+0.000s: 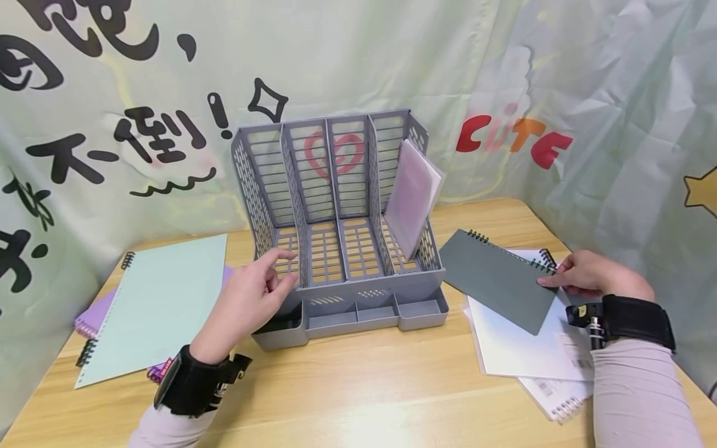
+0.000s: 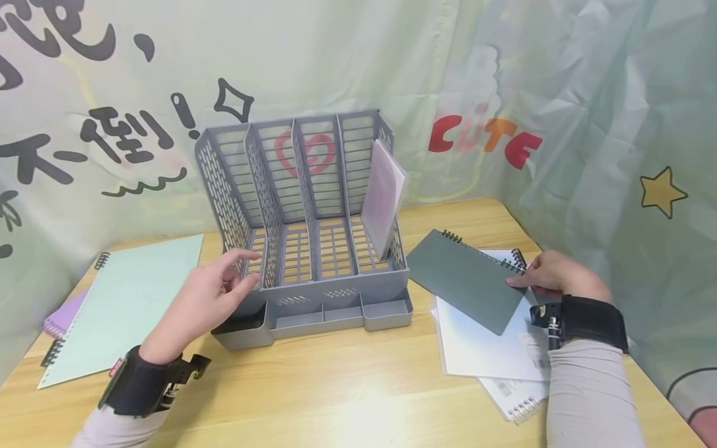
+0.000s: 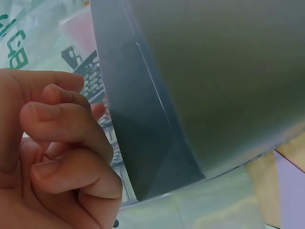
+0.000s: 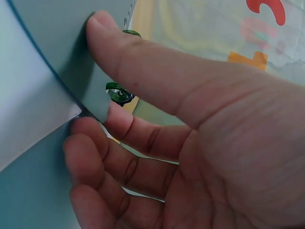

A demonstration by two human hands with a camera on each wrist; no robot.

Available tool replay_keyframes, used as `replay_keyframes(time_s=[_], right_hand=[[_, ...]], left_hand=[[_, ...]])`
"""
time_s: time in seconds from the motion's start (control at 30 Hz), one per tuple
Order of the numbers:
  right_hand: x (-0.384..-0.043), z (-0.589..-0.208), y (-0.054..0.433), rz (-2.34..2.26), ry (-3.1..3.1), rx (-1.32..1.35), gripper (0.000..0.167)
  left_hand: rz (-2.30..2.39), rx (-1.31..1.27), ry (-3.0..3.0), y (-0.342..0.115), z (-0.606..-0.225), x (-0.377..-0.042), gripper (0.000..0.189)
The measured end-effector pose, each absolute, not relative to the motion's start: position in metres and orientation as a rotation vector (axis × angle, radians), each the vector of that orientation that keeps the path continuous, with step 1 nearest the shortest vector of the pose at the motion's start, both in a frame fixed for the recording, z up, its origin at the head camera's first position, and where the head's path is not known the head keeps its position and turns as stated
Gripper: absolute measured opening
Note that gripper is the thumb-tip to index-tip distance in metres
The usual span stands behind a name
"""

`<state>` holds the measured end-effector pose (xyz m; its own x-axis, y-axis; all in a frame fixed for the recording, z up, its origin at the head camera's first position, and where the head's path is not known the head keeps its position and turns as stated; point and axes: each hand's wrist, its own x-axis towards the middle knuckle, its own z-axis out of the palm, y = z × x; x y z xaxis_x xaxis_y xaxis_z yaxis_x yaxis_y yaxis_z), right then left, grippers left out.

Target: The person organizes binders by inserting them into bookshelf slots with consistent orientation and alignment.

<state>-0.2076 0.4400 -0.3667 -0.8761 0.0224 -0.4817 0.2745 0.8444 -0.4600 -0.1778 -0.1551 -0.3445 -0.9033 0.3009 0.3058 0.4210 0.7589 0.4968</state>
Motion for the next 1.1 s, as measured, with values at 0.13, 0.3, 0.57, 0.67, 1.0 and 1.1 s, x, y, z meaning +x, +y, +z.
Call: replay_keyframes(time_s=[0.13,0.3,0.57,0.67,1.0,1.1], right_hand=[[-0.208,-0.366,0.439,-0.734,2.534,0.220,0.043],[-0.208,-0.365,0.439,-0.747,2.511,0.223,0.041],[-0.209,-0.366,0.444,-0.724,2.540,0.172,0.040],[-0.209,-0.365,0.446,-0.738,2.547,0.175,0.042],[-0.207,-0.365,0.450,-0.819,2.516,0.204,0.037],[-0.207,-0.365,0.449,-0.842,2.493,0.216,0.036]], left_hand=[[-0.843,-0.551,-2.745,-0.159,-0.344,-0.180,0.029],[-0.830,-0.512,-2.755,-0.162,-0.345,-0.183,0.029],[-0.836,-0.475,-2.764,-0.168,-0.346,-0.187,0.030],[-0.844,-0.467,-2.766,-0.170,-0.346,-0.188,0.030],[-0.831,-0.457,-2.775,-0.172,-0.346,-0.190,0.030],[-0.833,-0.454,-2.775,-0.172,-0.346,-0.189,0.029]])
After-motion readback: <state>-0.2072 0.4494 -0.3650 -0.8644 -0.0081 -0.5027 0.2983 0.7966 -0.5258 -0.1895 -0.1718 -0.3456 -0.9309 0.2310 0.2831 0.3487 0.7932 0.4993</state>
